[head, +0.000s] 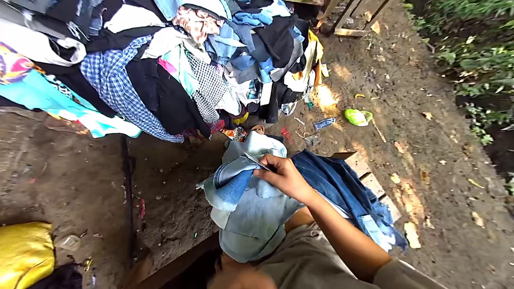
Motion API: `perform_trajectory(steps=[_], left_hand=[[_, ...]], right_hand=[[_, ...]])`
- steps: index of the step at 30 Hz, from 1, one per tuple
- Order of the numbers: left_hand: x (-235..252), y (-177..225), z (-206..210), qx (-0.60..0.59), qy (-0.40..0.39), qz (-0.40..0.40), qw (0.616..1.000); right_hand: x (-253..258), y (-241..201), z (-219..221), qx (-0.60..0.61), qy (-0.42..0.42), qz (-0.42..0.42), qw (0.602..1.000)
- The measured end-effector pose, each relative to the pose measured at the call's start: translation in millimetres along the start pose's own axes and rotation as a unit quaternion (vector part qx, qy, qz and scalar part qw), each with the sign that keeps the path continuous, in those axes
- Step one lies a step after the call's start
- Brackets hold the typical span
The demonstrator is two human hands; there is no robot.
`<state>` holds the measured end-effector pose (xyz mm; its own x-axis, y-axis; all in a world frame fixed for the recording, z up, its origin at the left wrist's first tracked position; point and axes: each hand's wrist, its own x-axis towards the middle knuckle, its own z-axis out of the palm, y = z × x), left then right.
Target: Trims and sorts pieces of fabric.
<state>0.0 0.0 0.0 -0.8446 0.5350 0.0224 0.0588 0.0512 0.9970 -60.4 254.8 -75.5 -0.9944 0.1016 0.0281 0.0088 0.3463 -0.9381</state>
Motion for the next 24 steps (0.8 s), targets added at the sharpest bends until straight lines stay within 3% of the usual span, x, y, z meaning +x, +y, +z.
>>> perform_trajectory(steps=[2,4,9,11,13,15,19,24], left_hand=[[6.8,-77.1,8.1,-0.027,0.102,-0.056,0.993],[32.2,-110.7,18.6,-0.051,0.162,-0.116,0.979],[72.3,-93.6,30.6,-0.108,0.303,-0.076,0.944],[72.2,-81.2,24.1,-0.134,0.324,-0.038,0.936],[72.5,-85.6,28.9,-0.265,0.329,0.035,0.906],[72.5,-97.8,49.7,-0.344,0.300,0.059,0.888],[80.3,-93.5,94.0,-0.444,0.319,-0.079,0.833],[90.7,-72.4,77.6,-0.348,0.277,-0.167,0.880]], right_hand=[[2.0,0.8,-1.3,0.033,-0.029,0.006,0.999],[6.5,2.2,-2.8,0.063,-0.062,0.001,0.996],[8.5,0.8,-12.7,0.148,-0.108,0.061,0.981],[5.2,-5.1,-20.2,0.215,-0.126,0.111,0.962],[0.2,-8.6,-22.4,0.256,-0.142,0.145,0.945],[-1.4,-8.5,-16.3,0.273,-0.142,0.150,0.940],[0.0,-4.7,-0.7,0.199,-0.140,0.083,0.966],[-1.2,1.2,-5.4,0.017,-0.106,0.035,0.994]])
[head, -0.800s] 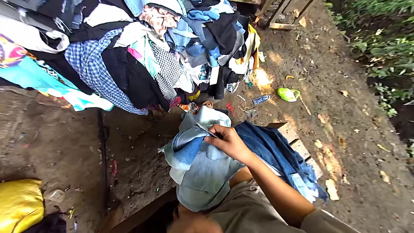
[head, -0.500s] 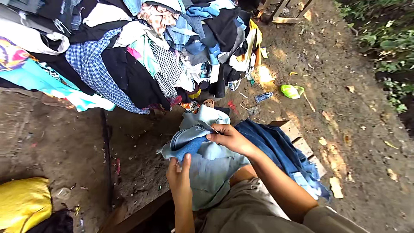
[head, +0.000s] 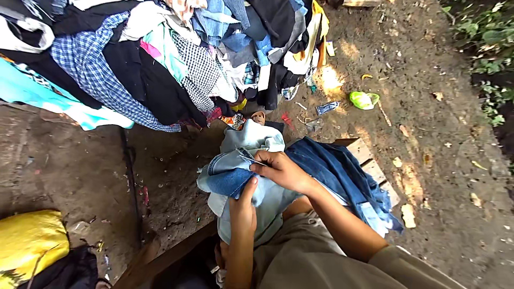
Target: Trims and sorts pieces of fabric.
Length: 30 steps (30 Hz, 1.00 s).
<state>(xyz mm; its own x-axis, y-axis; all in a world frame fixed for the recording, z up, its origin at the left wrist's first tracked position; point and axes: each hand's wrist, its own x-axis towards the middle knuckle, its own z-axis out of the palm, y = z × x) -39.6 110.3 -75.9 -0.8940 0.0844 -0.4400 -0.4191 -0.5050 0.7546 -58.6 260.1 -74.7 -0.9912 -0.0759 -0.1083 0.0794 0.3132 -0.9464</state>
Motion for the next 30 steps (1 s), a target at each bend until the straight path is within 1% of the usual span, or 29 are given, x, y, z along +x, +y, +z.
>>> perform_trajectory(steps=[3,5,9,11,12,16,19,20,22,23,24,25,27,28,29,30], left_hand=[[-4.1,-1.1,-10.3,0.062,0.009,-0.013,0.998],[-7.9,-3.8,-13.6,0.080,0.017,0.010,0.997],[-13.1,-5.5,-15.6,0.071,0.024,0.036,0.997],[-15.1,-5.3,-16.2,0.061,0.020,0.034,0.997],[-16.2,-5.1,-17.0,0.055,0.014,0.026,0.998],[-20.6,-5.6,-23.1,0.016,-0.020,-0.023,0.999],[-23.0,-7.0,-28.6,0.055,-0.043,0.003,0.998],[-23.4,-7.6,-30.2,0.069,-0.050,0.014,0.996],[-22.6,-8.5,-31.3,0.084,-0.060,0.033,0.994],[-21.7,-9.1,-31.1,0.088,-0.060,0.041,0.994],[-21.0,-9.6,-30.8,0.091,-0.058,0.049,0.993],[-20.3,-10.2,-30.6,0.094,-0.056,0.057,0.992],[-19.3,-12.3,-33.0,0.103,-0.060,0.069,0.990],[-19.8,-12.7,-35.6,0.114,-0.064,0.073,0.989],[-20.1,-12.6,-38.0,0.133,-0.070,0.083,0.985],[-19.9,-12.7,-39.9,0.151,-0.076,0.095,0.981]], right_hand=[[-19.2,2.3,-2.1,-0.070,0.033,-0.001,0.997],[-39.2,2.0,-2.2,-0.093,0.036,0.005,0.995],[-75.9,1.1,9.1,-0.144,0.042,-0.031,0.988],[-83.2,2.5,15.6,-0.171,0.047,-0.042,0.983],[-84.3,3.5,18.4,-0.163,0.046,-0.041,0.985],[-83.8,8.8,24.1,-0.060,0.057,-0.040,0.996],[-80.3,9.9,20.2,0.053,0.040,-0.024,0.998],[-79.9,9.6,19.7,0.117,0.029,-0.012,0.993],[-79.7,6.8,19.5,0.259,0.004,0.030,0.965],[-79.8,5.5,19.5,0.296,-0.008,0.045,0.954],[-80.3,4.4,20.5,0.296,-0.013,0.048,0.954],[-81.3,3.6,22.4,0.254,-0.008,0.038,0.966],[-85.5,3.7,25.7,0.074,0.022,0.003,0.997],[-87.2,4.3,27.7,-0.023,0.045,-0.013,0.999],[-87.0,5.8,30.0,-0.105,0.068,-0.032,0.992],[-85.1,7.4,32.0,-0.163,0.089,-0.048,0.981]])
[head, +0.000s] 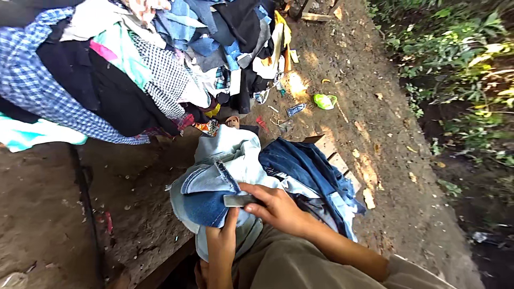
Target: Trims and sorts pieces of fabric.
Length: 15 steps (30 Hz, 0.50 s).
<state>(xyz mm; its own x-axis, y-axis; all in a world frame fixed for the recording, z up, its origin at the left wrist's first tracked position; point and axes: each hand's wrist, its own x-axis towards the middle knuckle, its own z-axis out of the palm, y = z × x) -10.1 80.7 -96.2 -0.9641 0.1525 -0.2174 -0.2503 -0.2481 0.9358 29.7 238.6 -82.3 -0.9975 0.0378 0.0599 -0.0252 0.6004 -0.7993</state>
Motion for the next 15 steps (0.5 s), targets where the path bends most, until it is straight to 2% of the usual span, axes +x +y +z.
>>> perform_trajectory(steps=[2,3,5,6,7,9,10,11,12,15], left_hand=[[-0.3,-2.4,-1.8,0.029,-0.012,0.027,0.999],[0.4,-3.1,-1.3,0.041,-0.015,0.039,0.998],[3.2,-3.1,1.6,0.055,-0.019,0.057,0.997],[4.0,-2.5,3.0,0.054,-0.019,0.055,0.997],[4.5,-1.9,4.2,0.045,-0.018,0.048,0.998],[5.1,1.4,7.8,0.019,-0.011,0.033,0.999],[5.3,3.4,9.6,0.012,-0.007,0.027,1.000],[6.1,5.4,11.3,0.005,-0.005,0.023,1.000],[6.5,6.7,12.9,0.000,-0.003,0.021,1.000],[5.1,6.7,13.9,0.001,0.000,0.028,1.000]], right_hand=[[3.3,1.7,5.6,-0.041,0.040,-0.025,0.998],[5.6,1.7,6.7,-0.021,0.051,-0.025,0.998],[12.0,-0.5,1.0,0.143,0.022,0.024,0.989],[16.5,-2.8,-2.0,0.278,0.002,0.066,0.958],[21.2,-4.8,-6.3,0.396,-0.027,0.120,0.910],[28.5,-3.2,-19.9,0.514,-0.113,0.205,0.825],[29.6,-1.8,-24.0,0.531,-0.136,0.212,0.809],[29.0,-1.6,-25.9,0.525,-0.137,0.197,0.816],[26.3,-1.9,-26.3,0.495,-0.124,0.166,0.844],[14.8,3.2,-21.0,0.273,-0.073,0.051,0.958]])
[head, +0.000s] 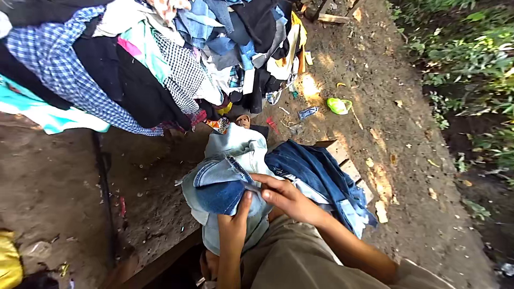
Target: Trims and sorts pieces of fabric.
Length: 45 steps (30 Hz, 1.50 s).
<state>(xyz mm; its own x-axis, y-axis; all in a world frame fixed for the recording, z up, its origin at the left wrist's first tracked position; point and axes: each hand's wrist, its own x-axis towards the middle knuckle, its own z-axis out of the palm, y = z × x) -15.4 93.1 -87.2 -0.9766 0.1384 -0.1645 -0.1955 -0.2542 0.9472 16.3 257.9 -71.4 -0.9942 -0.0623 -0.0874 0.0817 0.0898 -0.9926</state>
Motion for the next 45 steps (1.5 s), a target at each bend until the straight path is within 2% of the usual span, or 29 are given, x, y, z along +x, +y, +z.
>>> perform_trajectory(steps=[2,4,5,6,8,9,11,12,14,17,19,21,24,26,29,32,35,39,42,44,45], left_hand=[[-1.7,-2.2,-0.4,0.018,-0.007,0.011,1.000],[-2.8,-3.7,-0.8,0.030,-0.018,0.019,0.999],[-2.5,-4.5,-0.9,0.030,-0.022,0.023,0.999],[-1.7,-4.9,-1.1,0.027,-0.026,0.025,0.999],[-0.2,-3.8,-0.1,0.021,-0.029,0.015,0.999],[-0.7,-2.9,0.9,0.010,-0.021,-0.001,1.000],[2.5,-3.3,5.6,-0.033,0.016,-0.033,0.999],[3.5,-3.0,8.3,-0.054,0.037,-0.045,0.997],[3.3,-1.9,12.3,-0.065,0.064,-0.045,0.995],[1.8,-5.2,15.1,-0.025,0.066,-0.002,0.997],[2.1,-8.6,15.3,0.009,0.050,0.022,0.998],[3.3,-8.5,12.6,0.039,0.025,0.030,0.998],[4.0,-4.7,5.4,0.052,0.012,0.006,0.999],[4.2,-4.8,0.3,0.042,0.035,-0.023,0.998],[4.4,-6.3,-1.3,0.023,0.050,-0.033,0.998],[5.2,-4.2,1.4,-0.012,0.064,-0.037,0.997],[4.0,-0.7,6.0,-0.040,0.075,-0.041,0.996],[0.6,-0.2,6.0,-0.045,0.047,-0.026,0.998],[-0.5,-3.8,7.5,-0.047,0.043,-0.018,0.998],[-0.2,-4.9,7.2,-0.040,0.036,-0.011,0.998],[0.4,-5.0,7.1,-0.038,0.032,-0.008,0.999]], right_hand=[[-0.9,7.4,1.7,-0.158,0.038,-0.043,0.986],[1.4,12.6,3.8,-0.238,0.084,-0.068,0.965],[3.1,11.9,3.2,-0.223,0.090,-0.066,0.969],[5.0,9.2,2.5,-0.158,0.084,-0.052,0.982],[8.6,2.6,5.1,0.068,0.059,0.010,0.996],[8.4,0.2,7.0,0.171,0.040,0.052,0.983],[9.0,-1.4,5.0,0.269,-0.003,0.103,0.958],[7.9,-1.6,4.0,0.269,-0.013,0.107,0.957],[5.0,0.5,3.3,0.178,-0.004,0.061,0.982],[7.9,7.7,-0.6,-0.012,0.010,-0.007,1.000],[11.8,10.6,-3.4,-0.050,0.027,-0.017,0.998],[15.1,9.0,-7.8,0.010,0.028,-0.004,1.000],[16.6,2.5,-12.0,0.188,0.010,0.123,0.974],[16.3,0.3,-10.8,0.221,0.005,0.168,0.961],[9.6,1.7,-4.9,0.155,0.014,0.083,0.984],[2.8,6.2,0.9,-0.002,0.024,0.013,1.000],[-1.7,9.1,4.5,-0.121,0.023,-0.010,0.992],[-1.0,15.6,7.3,-0.181,0.049,-0.055,0.981],[1.9,19.1,6.1,-0.141,0.066,-0.081,0.984],[3.4,15.9,6.5,-0.003,0.067,-0.059,0.996],[4.1,12.2,6.7,0.095,0.058,-0.015,0.994]])
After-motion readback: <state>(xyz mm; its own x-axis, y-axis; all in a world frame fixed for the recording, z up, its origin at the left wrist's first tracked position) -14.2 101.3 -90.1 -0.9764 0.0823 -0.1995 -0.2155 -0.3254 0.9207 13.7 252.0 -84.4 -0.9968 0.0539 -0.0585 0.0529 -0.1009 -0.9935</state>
